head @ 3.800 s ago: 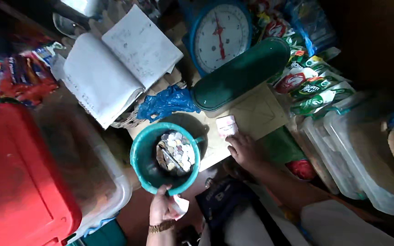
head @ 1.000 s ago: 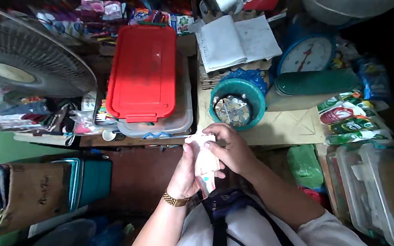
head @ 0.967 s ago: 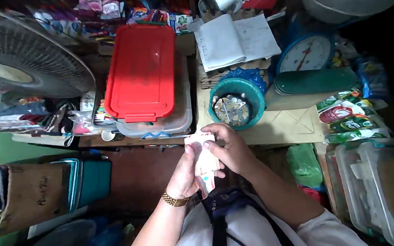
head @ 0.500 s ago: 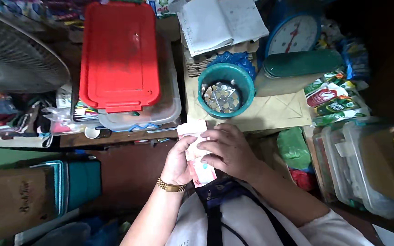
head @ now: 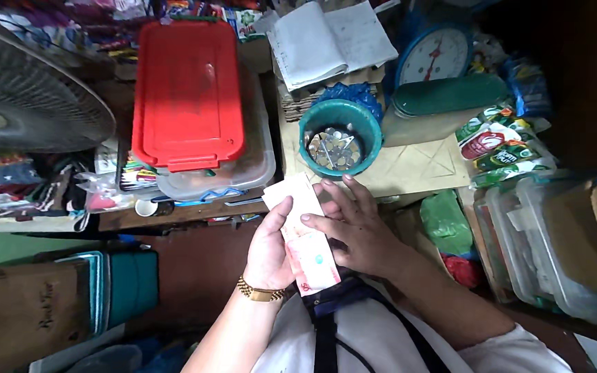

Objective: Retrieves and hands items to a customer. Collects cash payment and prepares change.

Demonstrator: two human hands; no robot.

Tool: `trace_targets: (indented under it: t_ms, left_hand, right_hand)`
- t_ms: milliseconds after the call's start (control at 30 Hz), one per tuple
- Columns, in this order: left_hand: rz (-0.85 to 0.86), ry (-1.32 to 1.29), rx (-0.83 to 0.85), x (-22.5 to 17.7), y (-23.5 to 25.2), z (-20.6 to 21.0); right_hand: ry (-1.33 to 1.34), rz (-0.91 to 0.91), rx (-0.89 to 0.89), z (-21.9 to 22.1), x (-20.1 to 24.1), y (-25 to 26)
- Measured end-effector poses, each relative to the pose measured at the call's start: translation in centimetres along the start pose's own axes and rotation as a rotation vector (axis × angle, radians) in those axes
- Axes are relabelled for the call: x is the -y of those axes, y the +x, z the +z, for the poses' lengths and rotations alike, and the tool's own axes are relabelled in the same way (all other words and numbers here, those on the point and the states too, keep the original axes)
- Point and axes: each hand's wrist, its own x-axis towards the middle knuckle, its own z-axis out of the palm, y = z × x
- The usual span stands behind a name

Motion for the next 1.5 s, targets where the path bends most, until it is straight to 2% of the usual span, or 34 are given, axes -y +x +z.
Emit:
trace_targets:
  t_ms: [200, 367, 533, 633, 700, 833, 900, 1033, 1067, 1133, 1200, 1333, 1500]
  left_hand:
    - [0.063, 0.102, 0.048, 1.4, 0.9, -1.0]
    - [0.099, 0.154, 0.045, 3.0, 1.9, -1.6]
    - [0.096, 0.193, 0.083, 4.3, 4.4, -1.1]
    - [0.045, 0.194, 0.086, 5.0, 6.3, -0.5]
    - [-0.004, 0.192, 0.085, 5.6, 7.8, -0.2]
    - [-0.084, 0.295, -0.030, 6.6, 10.8, 0.6]
    - [-0.048, 0.427, -0.070, 7.0, 12.3, 0.8]
    - [0.035, 0.555, 0.060, 7.2, 15.4, 0.7]
    - [0.052, 0.621, 0.029, 7.8, 16.0, 1.2]
    - [0.103, 0.764, -0.140, 9.9, 17.4, 2.6]
    - [0.146, 0.815, -0.214, 11.6, 19.1, 3.5]
    - [0.121, 0.748, -0.115, 12.2, 21.1, 4.6]
    - [-0.119, 0.646, 0.022, 11.4, 20.7, 3.3]
  right_hand:
    - [0.330, 0.166, -0.271, 1.5, -0.1, 0.1]
    - [0.683, 0.572, -0.306, 1.0, 0.0, 0.3]
    - [0.938, 0.696, -0.362, 0.0, -1.2, 0.3]
    - [0.926, 0.759, -0.306, -1.2, -2.7, 0.1]
    - [0.847, 0.724, -0.296, -1.5, -4.2, -0.3]
    - [0.641, 0.727, -0.272, -2.4, -7.5, -1.1]
    - [0.623, 0.765, -0.239, -3.4, -9.1, -1.4]
    - [0.616, 0.847, -0.133, -5.8, -11.9, -2.1]
    - [0.613, 0.872, -0.095, -6.3, -12.2, -2.3]
    - [0.574, 0.926, -0.078, -6.9, -12.3, -2.3]
    - [0.560, 0.945, -0.142, -7.3, -12.9, -2.3]
    - [0.718, 0.898, -0.265, -9.0, -14.8, -4.0]
    - [0.950, 0.878, -0.518, -10.2, -12.5, -7.3]
